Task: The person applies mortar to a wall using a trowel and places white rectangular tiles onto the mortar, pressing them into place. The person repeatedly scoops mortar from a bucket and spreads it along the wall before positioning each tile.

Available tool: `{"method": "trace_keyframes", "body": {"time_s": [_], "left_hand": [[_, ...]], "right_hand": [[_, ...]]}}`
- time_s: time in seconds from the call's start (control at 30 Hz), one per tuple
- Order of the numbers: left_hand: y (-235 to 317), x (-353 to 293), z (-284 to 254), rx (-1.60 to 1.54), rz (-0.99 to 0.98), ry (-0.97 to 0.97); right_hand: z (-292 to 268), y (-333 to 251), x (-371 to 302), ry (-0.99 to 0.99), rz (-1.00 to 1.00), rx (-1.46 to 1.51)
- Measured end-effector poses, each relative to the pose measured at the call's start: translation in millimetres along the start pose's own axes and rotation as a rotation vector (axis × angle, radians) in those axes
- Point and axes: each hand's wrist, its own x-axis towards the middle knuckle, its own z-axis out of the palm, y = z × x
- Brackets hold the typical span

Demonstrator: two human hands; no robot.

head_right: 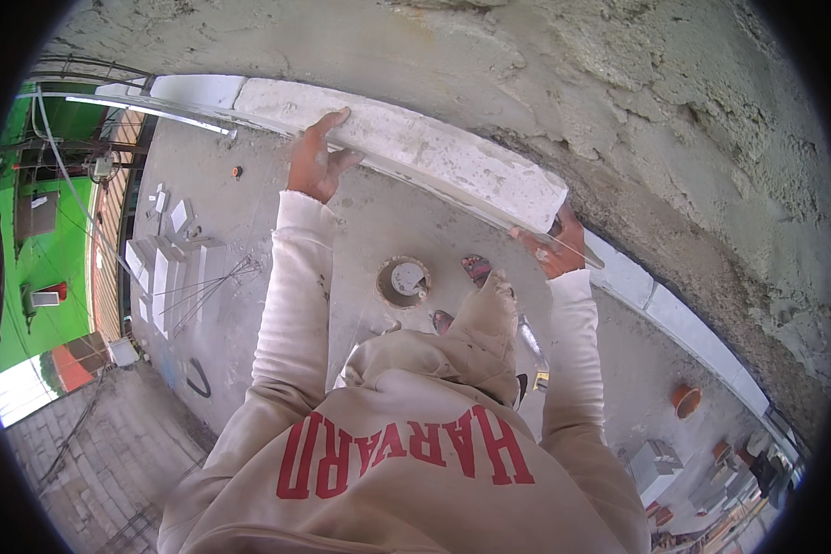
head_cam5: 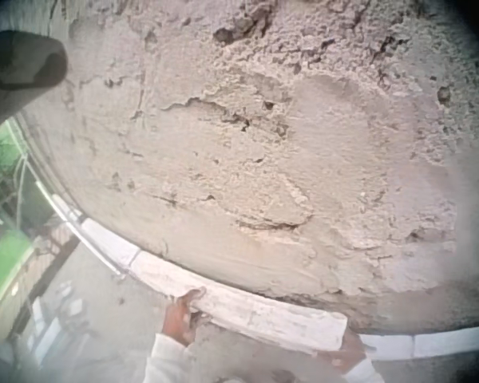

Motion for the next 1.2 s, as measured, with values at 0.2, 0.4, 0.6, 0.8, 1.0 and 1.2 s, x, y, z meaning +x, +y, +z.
{"method": "trace_keyframes", "body": {"time_s": [0.2, 0.4, 0.6, 0.8, 1.0, 1.2], "left_hand": [[-2, -2, 9, 0.026, 0.048, 0.058], [-47, 39, -45, 0.09, 0.306, 0.318], [27, 82, -140, 0.219, 0.467, 0.479], [61, 135, -159, 0.312, 0.324, 0.537], [54, 143, -148, 0.414, 0.259, 0.604], [49, 164, -206, 0.516, 0.355, 0.713]], "right_hand": [[-9, 13, 4, -0.035, -0.016, -0.112], [-4, 16, 7, -0.032, -0.038, 0.007], [-9, 15, 6, -0.047, -0.014, 0.06], [-8, 26, 6, -0.061, -0.105, 0.072], [-12, 21, 5, -0.052, -0.125, -0.062], [0, 6, 7, -0.086, 0.139, 0.256]]}}
